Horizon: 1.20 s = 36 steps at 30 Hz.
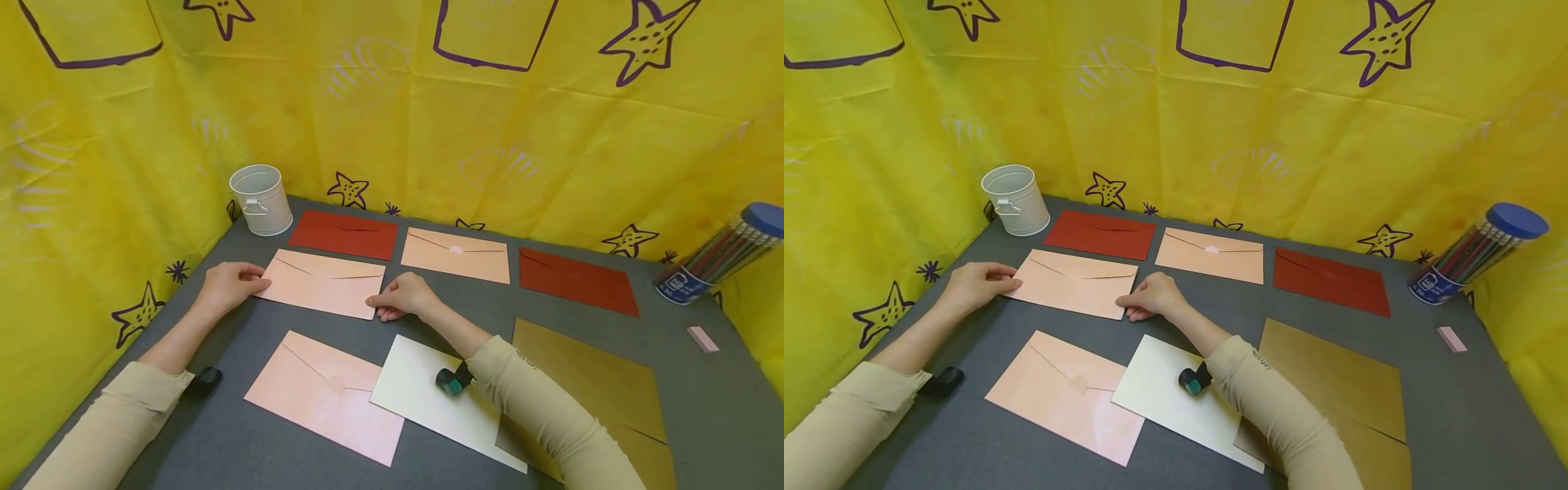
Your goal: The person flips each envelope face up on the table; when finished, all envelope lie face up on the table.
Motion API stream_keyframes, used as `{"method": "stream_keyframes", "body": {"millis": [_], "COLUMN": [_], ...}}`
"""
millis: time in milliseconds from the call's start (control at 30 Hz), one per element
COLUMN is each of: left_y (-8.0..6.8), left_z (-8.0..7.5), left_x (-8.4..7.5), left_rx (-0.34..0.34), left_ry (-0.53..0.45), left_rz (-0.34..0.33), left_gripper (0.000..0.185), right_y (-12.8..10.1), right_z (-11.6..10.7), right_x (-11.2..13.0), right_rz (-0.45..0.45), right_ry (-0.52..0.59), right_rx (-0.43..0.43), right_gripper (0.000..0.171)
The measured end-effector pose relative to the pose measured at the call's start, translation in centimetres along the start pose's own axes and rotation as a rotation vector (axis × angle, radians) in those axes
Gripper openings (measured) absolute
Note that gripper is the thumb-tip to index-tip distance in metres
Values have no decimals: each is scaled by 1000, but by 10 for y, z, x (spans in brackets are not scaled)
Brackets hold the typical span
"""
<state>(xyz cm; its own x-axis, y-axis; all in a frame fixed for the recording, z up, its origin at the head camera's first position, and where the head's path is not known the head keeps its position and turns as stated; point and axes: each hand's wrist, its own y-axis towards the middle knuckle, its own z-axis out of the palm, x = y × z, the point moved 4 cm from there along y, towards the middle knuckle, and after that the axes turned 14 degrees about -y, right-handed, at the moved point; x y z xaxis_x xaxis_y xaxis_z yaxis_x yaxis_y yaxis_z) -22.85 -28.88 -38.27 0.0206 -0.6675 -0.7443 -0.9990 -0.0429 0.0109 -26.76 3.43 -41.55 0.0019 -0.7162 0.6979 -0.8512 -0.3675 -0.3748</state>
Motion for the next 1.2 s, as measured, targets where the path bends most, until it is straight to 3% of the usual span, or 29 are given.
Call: {"method": "stream_keyframes", "body": {"millis": [167, 467, 700, 867, 1033, 1200], "left_y": [1, 0, -1, -3, -10, -31], "left_z": [1, 5, 9, 22, 47, 79], "left_x": [0, -1, -12, -27, -52, -85], "left_rx": [-31, -45, -5, 36, 110, 273], "left_ry": [11, 24, 104, 128, 20, -65], "left_rz": [52, 57, 136, 150, 291, 461], "left_gripper": [31, 29, 27, 37, 38, 42], "right_y": [0, -5, -18, -33, -57, -89], "right_z": [0, 1, -3, -13, -28, -40], "right_x": [0, -1, -4, -18, -30, -37], "right_rz": [2, -57, -114, -149, -230, -395], "right_ry": [-8, -2, 69, 67, -34, -247], "right_rx": [0, -8, 36, 33, -24, -127], "right_gripper": [27, 23, 20, 20, 18, 20]}}
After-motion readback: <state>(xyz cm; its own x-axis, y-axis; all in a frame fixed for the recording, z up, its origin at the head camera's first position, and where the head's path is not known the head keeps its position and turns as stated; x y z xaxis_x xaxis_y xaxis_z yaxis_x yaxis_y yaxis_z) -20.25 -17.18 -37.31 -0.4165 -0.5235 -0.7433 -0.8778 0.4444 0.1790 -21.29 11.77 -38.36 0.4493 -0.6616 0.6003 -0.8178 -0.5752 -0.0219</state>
